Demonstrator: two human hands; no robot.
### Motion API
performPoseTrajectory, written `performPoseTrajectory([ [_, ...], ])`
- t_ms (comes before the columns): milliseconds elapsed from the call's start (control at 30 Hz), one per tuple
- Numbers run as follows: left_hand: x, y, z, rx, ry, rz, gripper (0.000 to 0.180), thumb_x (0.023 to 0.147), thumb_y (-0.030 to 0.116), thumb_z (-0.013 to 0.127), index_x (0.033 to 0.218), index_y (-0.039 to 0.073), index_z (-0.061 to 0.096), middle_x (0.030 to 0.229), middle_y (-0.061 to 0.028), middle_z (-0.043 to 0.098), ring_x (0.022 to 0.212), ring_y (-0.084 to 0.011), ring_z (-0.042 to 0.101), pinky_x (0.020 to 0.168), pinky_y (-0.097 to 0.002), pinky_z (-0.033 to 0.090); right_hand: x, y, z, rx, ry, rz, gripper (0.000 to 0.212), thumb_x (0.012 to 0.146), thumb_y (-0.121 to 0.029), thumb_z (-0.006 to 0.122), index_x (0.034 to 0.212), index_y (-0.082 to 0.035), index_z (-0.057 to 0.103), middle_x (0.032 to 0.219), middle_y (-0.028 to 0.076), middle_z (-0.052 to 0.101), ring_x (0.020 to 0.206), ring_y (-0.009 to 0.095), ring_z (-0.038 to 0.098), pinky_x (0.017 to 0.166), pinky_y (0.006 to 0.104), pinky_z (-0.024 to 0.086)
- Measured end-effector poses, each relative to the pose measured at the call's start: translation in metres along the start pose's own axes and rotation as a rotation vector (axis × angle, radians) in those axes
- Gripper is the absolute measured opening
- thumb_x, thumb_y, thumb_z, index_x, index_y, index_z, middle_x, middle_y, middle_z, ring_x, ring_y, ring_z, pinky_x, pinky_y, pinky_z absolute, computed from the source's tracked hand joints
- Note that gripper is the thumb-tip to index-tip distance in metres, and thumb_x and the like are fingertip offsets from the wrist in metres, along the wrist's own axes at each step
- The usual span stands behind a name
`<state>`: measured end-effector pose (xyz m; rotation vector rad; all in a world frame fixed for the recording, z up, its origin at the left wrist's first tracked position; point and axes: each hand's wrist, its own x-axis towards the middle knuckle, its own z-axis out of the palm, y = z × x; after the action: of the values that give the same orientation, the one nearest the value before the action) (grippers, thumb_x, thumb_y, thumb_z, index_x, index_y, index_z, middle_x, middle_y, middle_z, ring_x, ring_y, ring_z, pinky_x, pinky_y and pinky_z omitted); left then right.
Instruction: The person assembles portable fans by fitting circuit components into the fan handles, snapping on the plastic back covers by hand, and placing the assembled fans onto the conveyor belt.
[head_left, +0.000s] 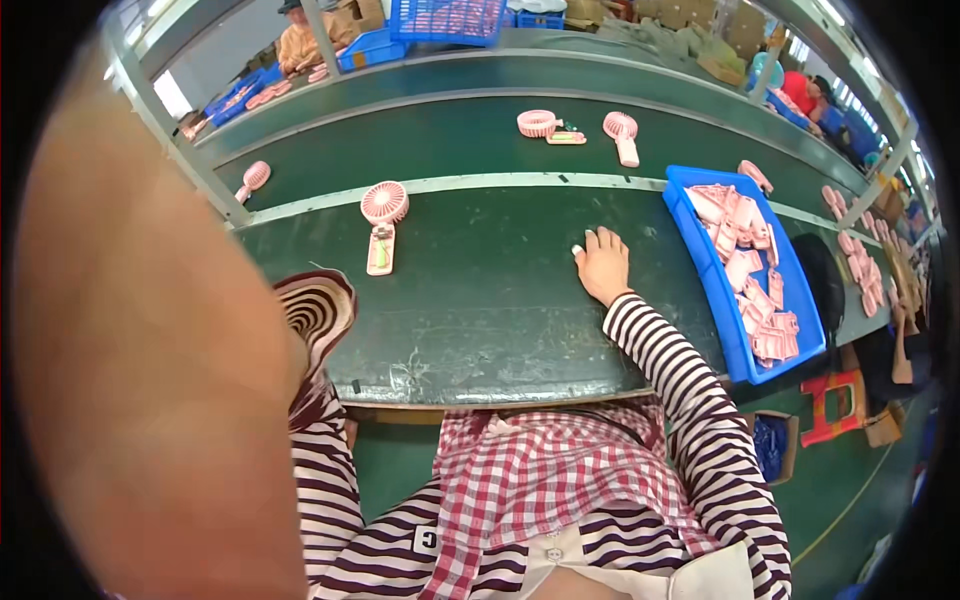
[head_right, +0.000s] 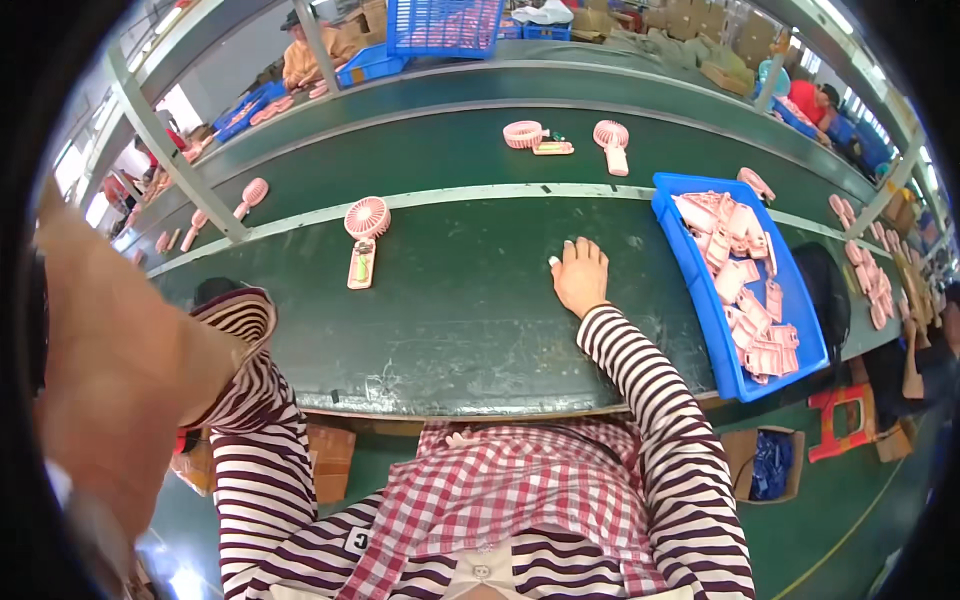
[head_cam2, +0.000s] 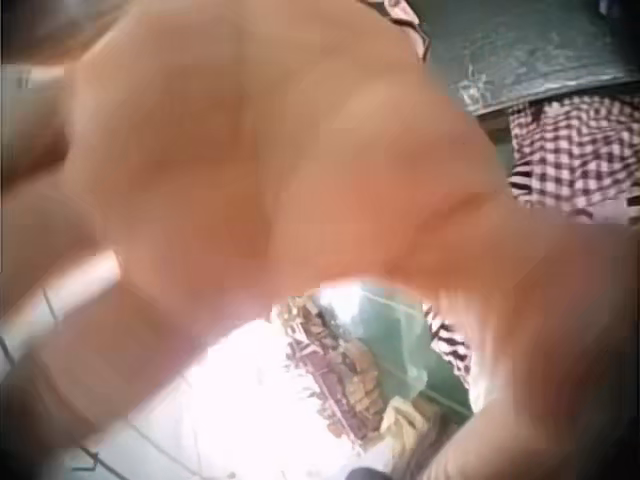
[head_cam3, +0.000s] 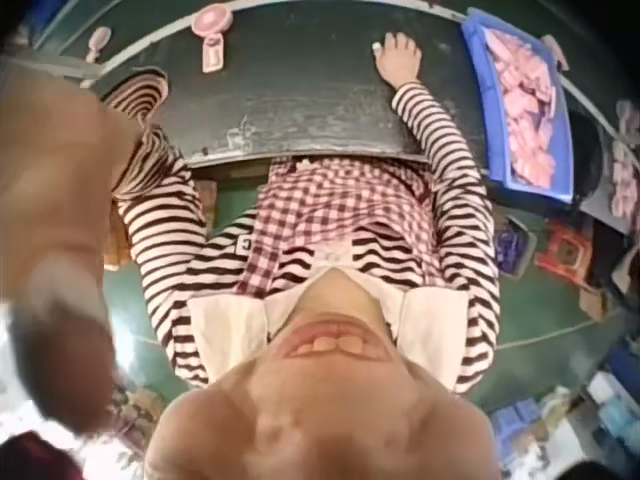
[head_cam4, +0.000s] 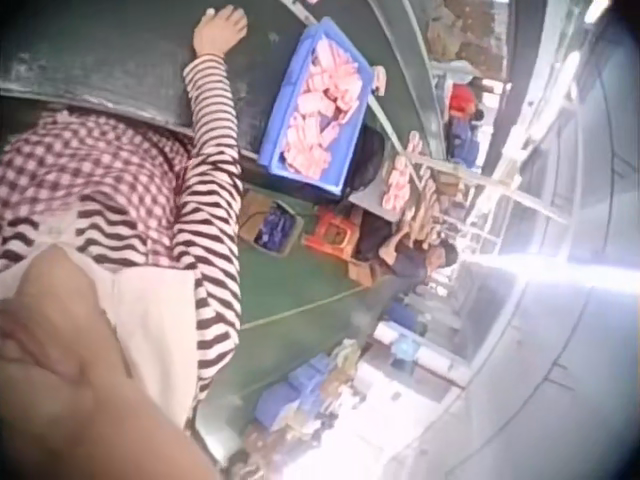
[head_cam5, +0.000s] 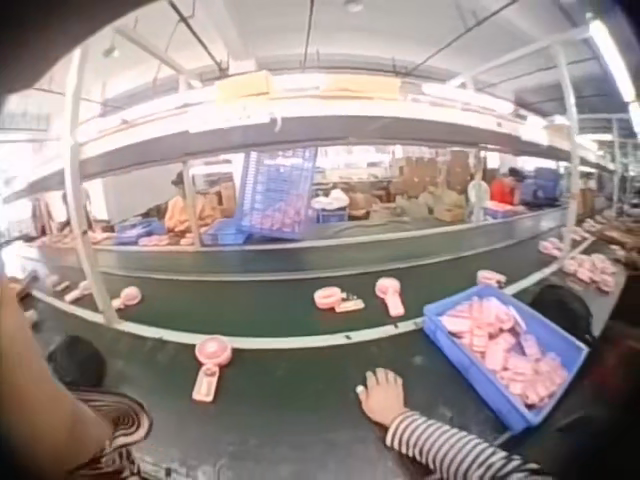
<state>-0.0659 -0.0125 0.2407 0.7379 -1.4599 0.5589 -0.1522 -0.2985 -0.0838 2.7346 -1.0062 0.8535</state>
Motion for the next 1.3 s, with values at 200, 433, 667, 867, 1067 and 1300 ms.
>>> performPoseTrajectory([
  [200, -0.035, -0.011, 0.006, -0.011, -0.036, -0.113, 0.096, 0.061, 0.040, 0.076, 0.129, -0.008, 0.028, 0.132, -0.0242, 0.033, 0.120, -0.0362, 0.036, 0.096, -0.0440, 0.037, 0.007, 0.027, 0.007, -0.001, 0.035, 0.016, 0.038, 0.079, -0.025, 0.055, 0.109, 0.000, 0.055, 0.112, 0.016, 0.051, 0.107, 0.032, 0.046, 0.089, 0.0438, 0.035],
  [433, 0.041, -0.055, -0.034, 0.094, -0.038, 0.195, 0.089, 0.064, 0.037, 0.075, 0.127, -0.008, 0.031, 0.130, -0.0238, 0.037, 0.118, -0.0350, 0.039, 0.094, -0.0427, 0.038, 0.015, -0.003, -0.009, -0.125, 0.196, -0.085, 0.046, 0.083, -0.025, 0.050, 0.118, 0.005, 0.045, 0.120, 0.025, 0.044, 0.114, 0.038, 0.040, 0.096, 0.0479, 0.031],
  [667, 0.154, -0.020, -0.069, 0.295, 0.236, 0.625, 0.082, 0.066, 0.034, 0.074, 0.124, -0.008, 0.035, 0.127, -0.0233, 0.040, 0.115, -0.0337, 0.042, 0.092, -0.0414, 0.040, 0.030, -0.013, -0.079, -0.210, -0.038, -0.011, 0.044, 0.077, -0.025, 0.053, 0.109, 0.005, 0.053, 0.106, 0.024, 0.054, 0.100, 0.037, 0.052, 0.083, 0.0475, 0.041],
  [867, 0.081, -0.098, -0.021, 0.390, -0.086, 0.242, 0.077, 0.068, 0.032, 0.073, 0.122, -0.009, 0.038, 0.125, -0.0230, 0.042, 0.113, -0.0327, 0.044, 0.090, -0.0402, 0.041, 0.012, -0.003, -0.066, -0.068, -0.348, 0.087, 0.041, 0.075, -0.024, 0.055, 0.106, 0.001, 0.057, 0.101, 0.019, 0.055, 0.095, 0.035, 0.052, 0.081, 0.0469, 0.041],
  [1067, -0.001, -0.178, -0.002, 0.320, -0.344, -0.168, 0.071, 0.069, 0.030, 0.072, 0.120, -0.009, 0.041, 0.122, -0.0226, 0.045, 0.111, -0.0316, 0.047, 0.089, -0.0391, 0.042, 0.061, 0.011, -0.015, 0.105, -0.076, -0.008, 0.040, 0.074, -0.022, 0.060, 0.106, 0.001, 0.055, 0.102, 0.015, 0.053, 0.095, 0.030, 0.049, 0.081, 0.0410, 0.038],
  [1300, -0.020, -0.194, 0.011, 0.327, -0.412, -0.311, 0.065, 0.072, 0.027, 0.071, 0.118, -0.009, 0.044, 0.120, -0.0222, 0.048, 0.108, -0.0304, 0.049, 0.087, -0.0378, 0.043, 0.179, 0.079, 0.040, 0.264, 0.038, 0.229, 0.037, 0.078, -0.022, 0.059, 0.105, 0.002, 0.054, 0.096, 0.019, 0.055, 0.091, 0.035, 0.054, 0.076, 0.0435, 0.045],
])
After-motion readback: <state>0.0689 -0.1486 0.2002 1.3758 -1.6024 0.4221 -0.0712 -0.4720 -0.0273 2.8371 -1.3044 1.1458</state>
